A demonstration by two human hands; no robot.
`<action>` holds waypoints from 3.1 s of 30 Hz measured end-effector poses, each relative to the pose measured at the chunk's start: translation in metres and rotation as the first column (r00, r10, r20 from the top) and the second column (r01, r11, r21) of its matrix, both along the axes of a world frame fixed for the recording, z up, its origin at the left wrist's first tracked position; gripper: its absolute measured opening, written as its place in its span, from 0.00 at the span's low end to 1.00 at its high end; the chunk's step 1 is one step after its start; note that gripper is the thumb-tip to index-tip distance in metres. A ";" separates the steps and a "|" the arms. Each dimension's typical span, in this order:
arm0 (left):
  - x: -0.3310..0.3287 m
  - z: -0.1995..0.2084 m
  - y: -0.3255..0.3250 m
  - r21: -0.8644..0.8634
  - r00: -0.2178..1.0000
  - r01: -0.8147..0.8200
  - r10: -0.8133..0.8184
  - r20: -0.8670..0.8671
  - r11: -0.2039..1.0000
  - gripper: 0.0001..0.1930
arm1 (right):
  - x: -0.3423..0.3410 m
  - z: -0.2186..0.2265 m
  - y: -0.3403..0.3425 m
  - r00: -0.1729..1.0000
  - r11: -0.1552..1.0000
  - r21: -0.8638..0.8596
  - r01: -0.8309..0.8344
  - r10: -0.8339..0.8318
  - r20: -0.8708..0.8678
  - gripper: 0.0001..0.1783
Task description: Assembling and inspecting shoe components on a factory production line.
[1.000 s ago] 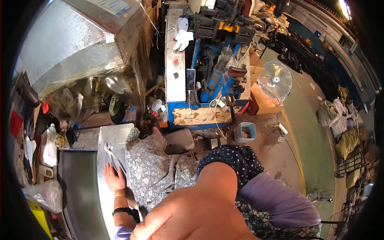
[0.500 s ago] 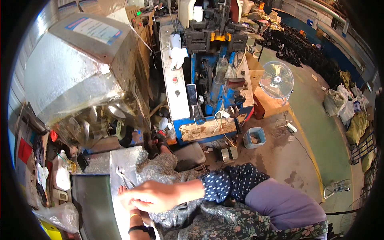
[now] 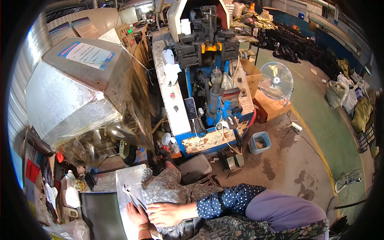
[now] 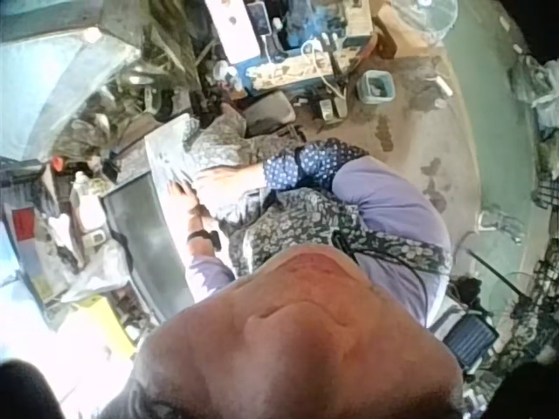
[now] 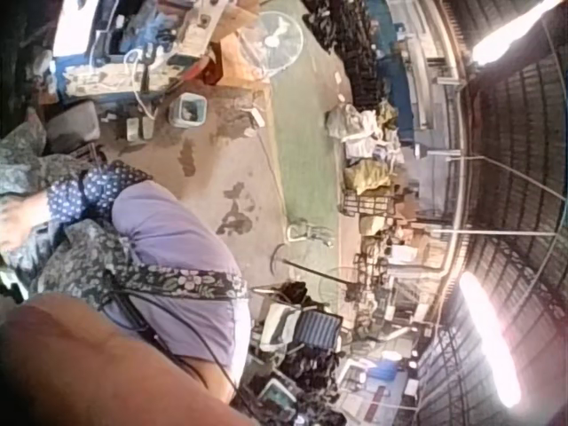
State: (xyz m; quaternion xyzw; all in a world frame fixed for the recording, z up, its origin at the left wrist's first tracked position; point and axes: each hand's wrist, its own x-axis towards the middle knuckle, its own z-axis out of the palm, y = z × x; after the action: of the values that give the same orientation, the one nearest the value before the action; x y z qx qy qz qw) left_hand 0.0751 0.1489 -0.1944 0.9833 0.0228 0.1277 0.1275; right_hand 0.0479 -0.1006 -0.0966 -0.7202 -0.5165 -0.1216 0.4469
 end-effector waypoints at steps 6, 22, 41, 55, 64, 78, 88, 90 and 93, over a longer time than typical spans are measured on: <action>-0.002 -0.002 0.003 -0.029 1.000 0.011 -0.011 0.008 1.000 0.25 | -0.005 -0.010 0.003 0.998 0.997 0.055 0.057 -0.057 0.006 0.14; -0.162 0.017 0.052 -0.097 0.996 0.045 -0.038 0.076 0.994 0.24 | 0.004 0.023 0.001 0.988 0.894 -0.424 0.142 -0.104 0.112 0.20; -0.617 0.076 0.284 -0.055 -0.638 -0.764 0.766 -0.075 -0.642 0.36 | 0.005 0.023 0.034 0.974 0.861 -0.485 0.152 -0.048 0.221 0.12; -0.694 0.057 0.326 -0.658 -0.325 -0.570 0.871 -0.369 -0.492 0.21 | 0.000 0.028 0.038 0.939 0.835 -0.505 0.219 -0.040 0.340 0.12; -0.549 0.065 0.287 -0.886 -0.223 -0.150 0.888 -0.402 -0.438 0.07 | -0.003 0.027 0.036 0.951 0.870 -0.448 0.206 -0.070 0.302 0.10; -0.272 0.290 -0.004 -0.324 0.902 0.421 0.430 0.045 -0.847 0.16 | -0.059 0.134 0.083 0.935 0.928 -0.113 -0.354 0.350 -0.053 0.62; -0.171 0.298 -0.115 -0.632 0.898 0.419 -0.198 0.392 0.652 0.33 | -0.055 0.134 -0.047 0.616 0.944 0.314 0.101 0.188 -0.765 0.32; -0.131 0.254 -0.137 -0.903 0.978 0.202 -0.121 0.168 0.380 0.36 | -0.053 0.104 -0.048 0.674 0.967 0.220 0.125 0.080 -0.734 0.30; -0.108 0.202 -0.145 -0.930 0.977 0.127 -0.205 0.058 0.344 0.35 | -0.036 0.079 -0.063 0.647 0.969 0.182 0.164 0.034 -0.762 0.26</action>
State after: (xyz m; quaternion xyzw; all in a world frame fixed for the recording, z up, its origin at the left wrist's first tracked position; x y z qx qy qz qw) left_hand -0.0325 0.0037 0.0076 0.7404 -0.0045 0.0450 0.6707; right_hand 0.0116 -0.1635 -0.0175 -0.6648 -0.2372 0.1148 0.6990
